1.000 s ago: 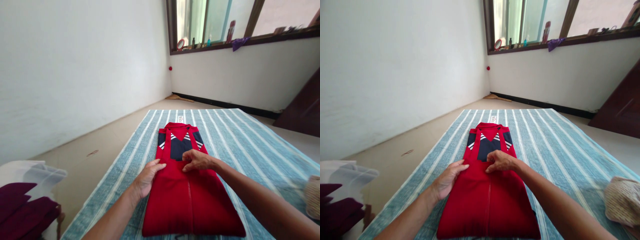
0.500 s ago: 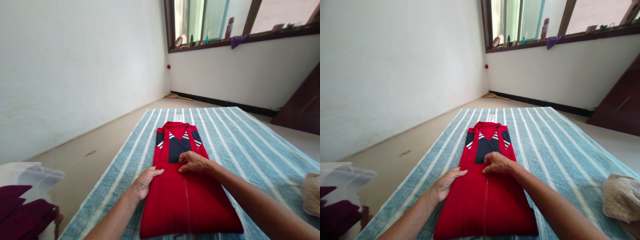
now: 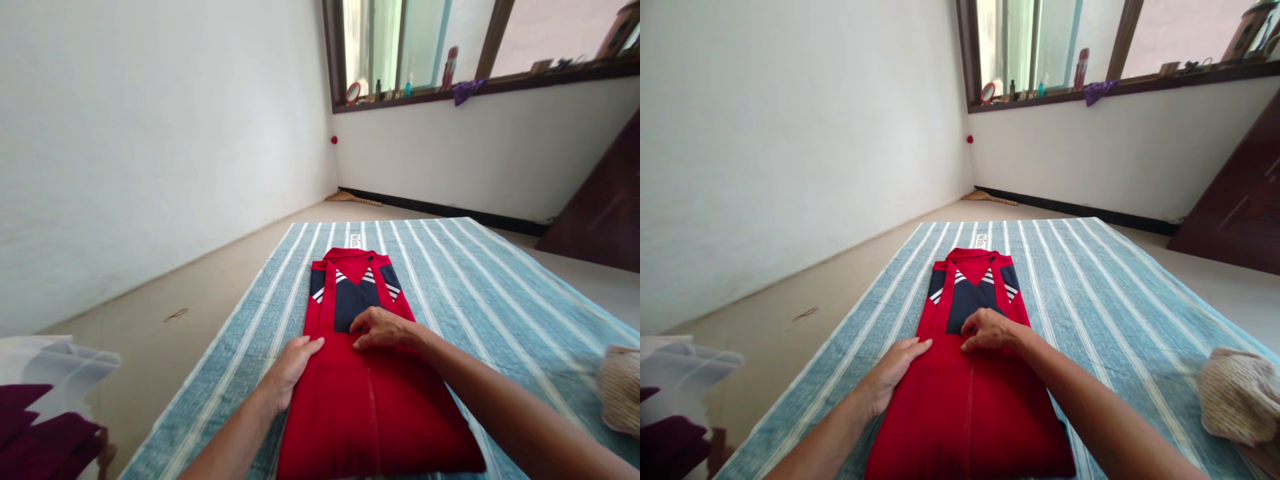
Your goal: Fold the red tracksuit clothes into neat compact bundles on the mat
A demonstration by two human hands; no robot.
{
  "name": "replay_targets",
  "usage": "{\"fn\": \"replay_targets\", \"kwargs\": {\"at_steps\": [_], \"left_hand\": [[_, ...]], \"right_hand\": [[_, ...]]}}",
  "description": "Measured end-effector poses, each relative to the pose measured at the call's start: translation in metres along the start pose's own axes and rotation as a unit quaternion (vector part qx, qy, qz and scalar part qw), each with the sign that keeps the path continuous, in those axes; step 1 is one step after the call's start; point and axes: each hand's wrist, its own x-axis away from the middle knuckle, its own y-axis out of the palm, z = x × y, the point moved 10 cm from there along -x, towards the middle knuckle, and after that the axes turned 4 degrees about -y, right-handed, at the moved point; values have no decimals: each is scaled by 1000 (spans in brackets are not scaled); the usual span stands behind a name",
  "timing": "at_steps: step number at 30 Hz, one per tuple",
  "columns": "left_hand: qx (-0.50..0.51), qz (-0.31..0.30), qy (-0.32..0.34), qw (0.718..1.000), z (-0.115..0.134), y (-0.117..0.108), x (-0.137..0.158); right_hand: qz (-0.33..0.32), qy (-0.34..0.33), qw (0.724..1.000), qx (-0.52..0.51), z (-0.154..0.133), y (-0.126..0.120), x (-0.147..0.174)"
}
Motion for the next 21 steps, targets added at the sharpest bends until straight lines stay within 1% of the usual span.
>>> {"fn": "replay_targets", "kwargs": {"at_steps": [1, 2, 3, 4, 5, 6, 7, 8, 9, 11, 13, 16, 21], "left_hand": [[-84, 68, 46, 993, 10, -12, 2], [-172, 137, 99, 971, 23, -23, 7], [-254, 195, 156, 934, 37, -28, 15], [-323, 238, 216, 890, 49, -26, 24], [-376, 260, 277, 845, 60, -20, 33], [-417, 260, 337, 803, 66, -9, 42], [-449, 244, 387, 768, 69, 5, 49], [-480, 216, 421, 739, 67, 19, 53], [-509, 187, 438, 717, 62, 31, 54], [-561, 146, 438, 687, 49, 45, 50], [-593, 138, 424, 671, 39, 49, 44], [-606, 150, 427, 654, 32, 45, 38], [-602, 180, 470, 620, 33, 43, 43]], "right_hand": [[4, 4, 1000, -2, 1, 0, 0], [7, 6, 1000, -3, 3, 0, -1], [8, 6, 1000, -2, 3, 1, -2], [9, 5, 1000, -1, 4, 1, -2], [8, 3, 1000, 1, 5, 2, -3], [6, 2, 1000, 4, 5, 3, -3], [7, 2, 1000, 9, 6, 3, -4], [8, 2, 1000, 15, 6, 4, -4], [12, 3, 1000, 21, 6, 4, -4], [28, 8, 999, 35, 6, 3, -4], [48, 16, 997, 57, 6, 1, -3], [78, 28, 990, 111, 5, -3, -1], [113, 39, 975, 190, 0, -7, 3]]}}
